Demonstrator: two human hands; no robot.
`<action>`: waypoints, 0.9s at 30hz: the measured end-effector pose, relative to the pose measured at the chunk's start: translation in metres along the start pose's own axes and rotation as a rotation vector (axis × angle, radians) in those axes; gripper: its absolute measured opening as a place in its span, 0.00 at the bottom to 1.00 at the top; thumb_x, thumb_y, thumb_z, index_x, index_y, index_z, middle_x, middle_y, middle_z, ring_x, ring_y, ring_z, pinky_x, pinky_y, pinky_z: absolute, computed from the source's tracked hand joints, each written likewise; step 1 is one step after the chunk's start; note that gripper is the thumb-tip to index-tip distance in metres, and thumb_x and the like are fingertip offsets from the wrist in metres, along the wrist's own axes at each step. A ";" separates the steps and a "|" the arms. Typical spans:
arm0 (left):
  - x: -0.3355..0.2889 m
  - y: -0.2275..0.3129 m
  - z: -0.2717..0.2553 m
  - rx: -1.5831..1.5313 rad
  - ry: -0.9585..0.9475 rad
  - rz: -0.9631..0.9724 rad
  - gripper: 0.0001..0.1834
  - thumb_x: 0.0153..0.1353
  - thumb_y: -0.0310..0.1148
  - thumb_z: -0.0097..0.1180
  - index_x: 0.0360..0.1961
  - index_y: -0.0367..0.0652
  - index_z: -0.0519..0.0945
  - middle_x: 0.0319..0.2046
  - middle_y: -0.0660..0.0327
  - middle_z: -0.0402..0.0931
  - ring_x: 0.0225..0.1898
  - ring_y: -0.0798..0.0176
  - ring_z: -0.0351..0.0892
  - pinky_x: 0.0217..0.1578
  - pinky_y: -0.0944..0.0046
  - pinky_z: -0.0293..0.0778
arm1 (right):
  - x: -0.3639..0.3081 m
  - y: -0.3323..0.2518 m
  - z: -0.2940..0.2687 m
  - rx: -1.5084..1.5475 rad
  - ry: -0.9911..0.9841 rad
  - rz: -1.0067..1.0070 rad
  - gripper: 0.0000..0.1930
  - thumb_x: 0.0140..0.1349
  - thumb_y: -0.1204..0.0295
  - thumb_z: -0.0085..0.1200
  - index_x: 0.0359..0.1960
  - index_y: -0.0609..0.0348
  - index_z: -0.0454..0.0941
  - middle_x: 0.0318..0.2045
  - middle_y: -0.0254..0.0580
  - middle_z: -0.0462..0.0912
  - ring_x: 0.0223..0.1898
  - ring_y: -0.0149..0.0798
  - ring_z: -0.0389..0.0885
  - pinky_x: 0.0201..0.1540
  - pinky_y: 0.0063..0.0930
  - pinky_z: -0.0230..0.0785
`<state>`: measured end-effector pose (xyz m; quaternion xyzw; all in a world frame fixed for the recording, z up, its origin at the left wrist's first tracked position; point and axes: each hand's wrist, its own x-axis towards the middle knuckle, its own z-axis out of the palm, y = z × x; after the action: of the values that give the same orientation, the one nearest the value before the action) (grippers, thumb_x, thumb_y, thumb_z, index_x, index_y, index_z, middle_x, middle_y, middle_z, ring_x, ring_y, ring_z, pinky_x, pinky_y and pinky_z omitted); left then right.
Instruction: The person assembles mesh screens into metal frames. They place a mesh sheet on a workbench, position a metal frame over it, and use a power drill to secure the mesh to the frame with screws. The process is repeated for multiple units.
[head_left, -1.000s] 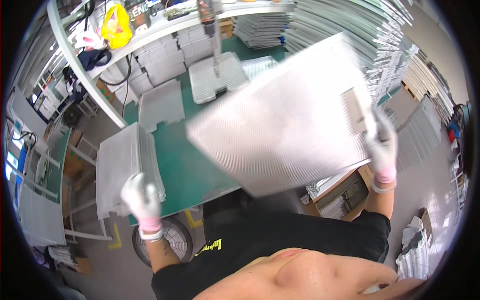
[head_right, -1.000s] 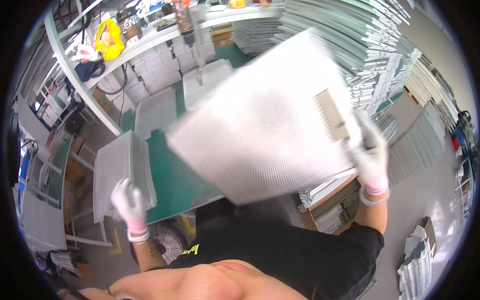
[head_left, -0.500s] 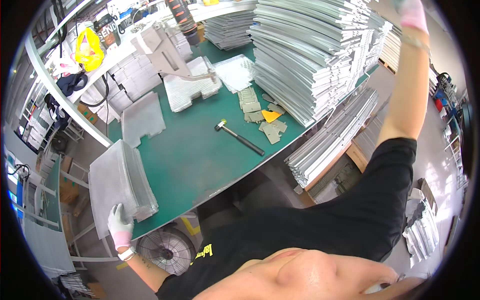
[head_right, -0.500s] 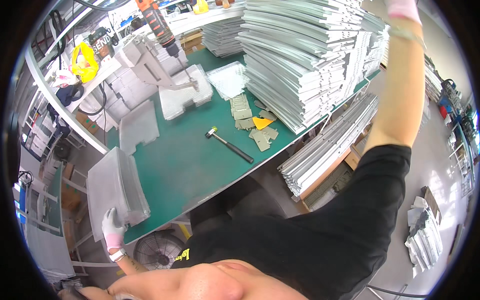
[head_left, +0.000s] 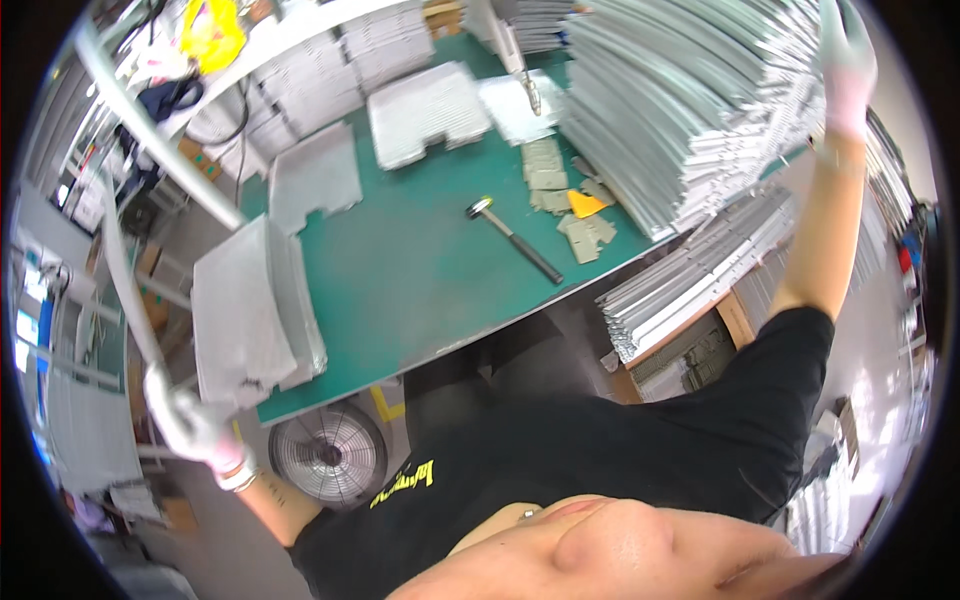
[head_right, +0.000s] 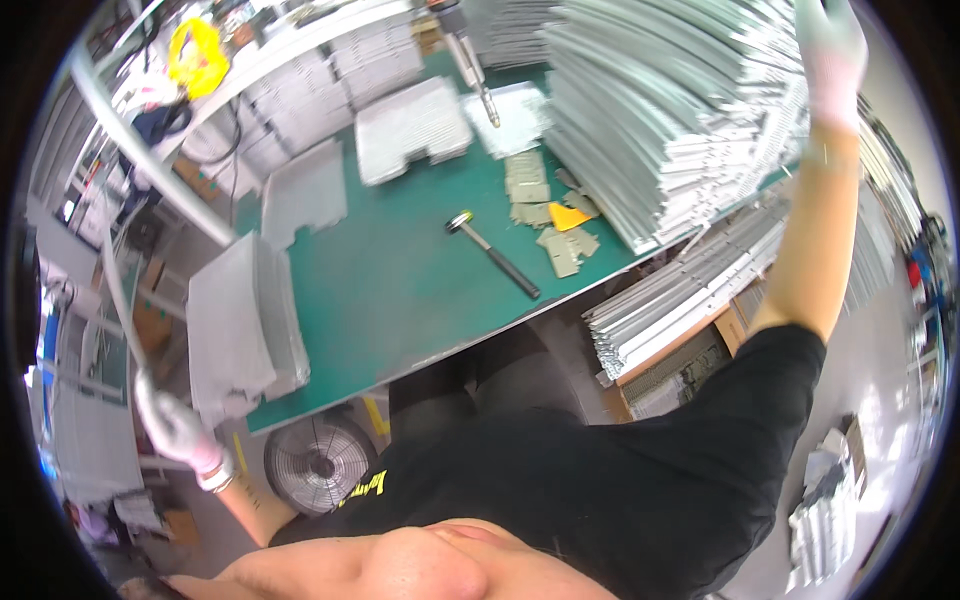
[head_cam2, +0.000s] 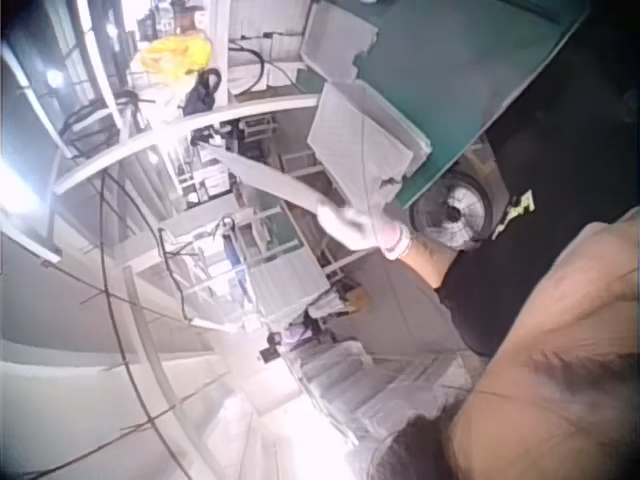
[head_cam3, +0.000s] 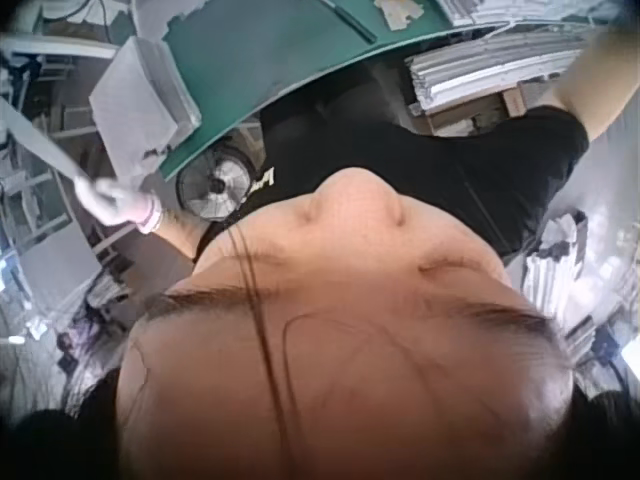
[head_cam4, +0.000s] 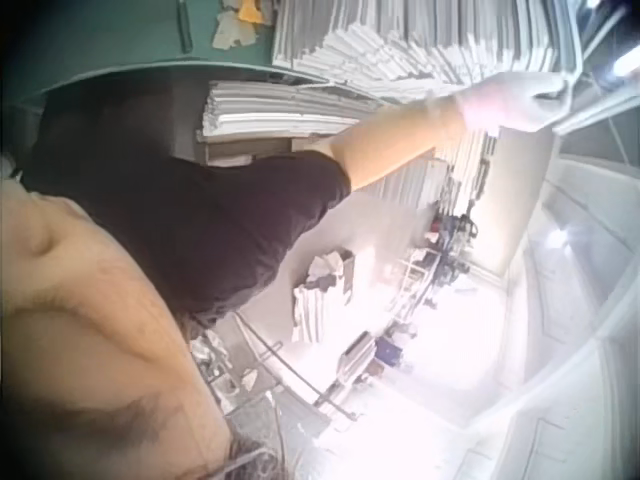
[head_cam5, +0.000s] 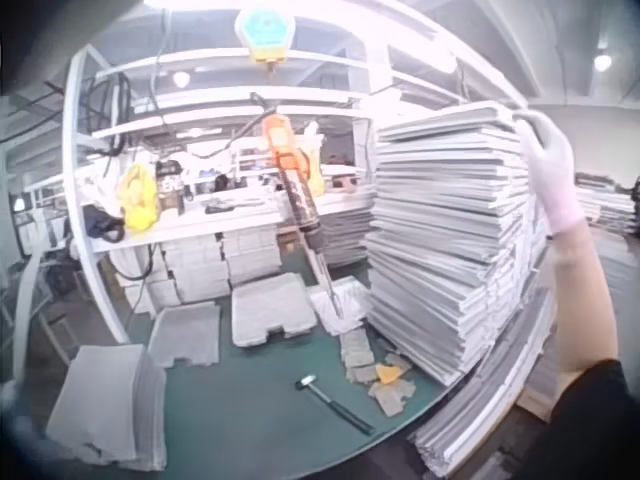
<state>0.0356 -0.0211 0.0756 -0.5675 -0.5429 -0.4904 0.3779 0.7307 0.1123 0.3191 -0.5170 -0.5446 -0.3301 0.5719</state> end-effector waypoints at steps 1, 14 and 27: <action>-0.004 0.033 0.008 -0.053 -0.058 0.082 0.19 0.63 0.19 0.52 0.55 0.34 0.81 0.53 0.49 0.82 0.56 0.50 0.81 0.61 0.53 0.73 | -0.029 -0.001 0.004 -0.048 0.009 -0.036 0.14 0.69 0.67 0.57 0.50 0.64 0.82 0.40 0.46 0.86 0.42 0.36 0.84 0.49 0.30 0.74; -0.160 0.199 0.153 -0.584 -1.219 0.083 0.27 0.60 0.49 0.61 0.55 0.43 0.79 0.54 0.53 0.78 0.58 0.47 0.74 0.61 0.49 0.67 | -0.466 -0.149 0.195 0.446 -1.522 -0.409 0.29 0.62 0.64 0.52 0.67 0.48 0.70 0.72 0.45 0.64 0.75 0.53 0.56 0.74 0.67 0.41; -0.172 0.073 0.197 -0.039 -1.288 -0.094 0.43 0.63 0.59 0.52 0.72 0.42 0.63 0.74 0.50 0.56 0.76 0.45 0.50 0.73 0.38 0.40 | -0.463 -0.284 0.492 0.366 -1.201 0.102 0.31 0.64 0.54 0.52 0.65 0.58 0.70 0.63 0.58 0.71 0.66 0.57 0.68 0.66 0.49 0.64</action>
<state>0.1481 0.1166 -0.1293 -0.7306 -0.6761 -0.0777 -0.0559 0.2377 0.4243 -0.1248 -0.5314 -0.7931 0.1440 0.2606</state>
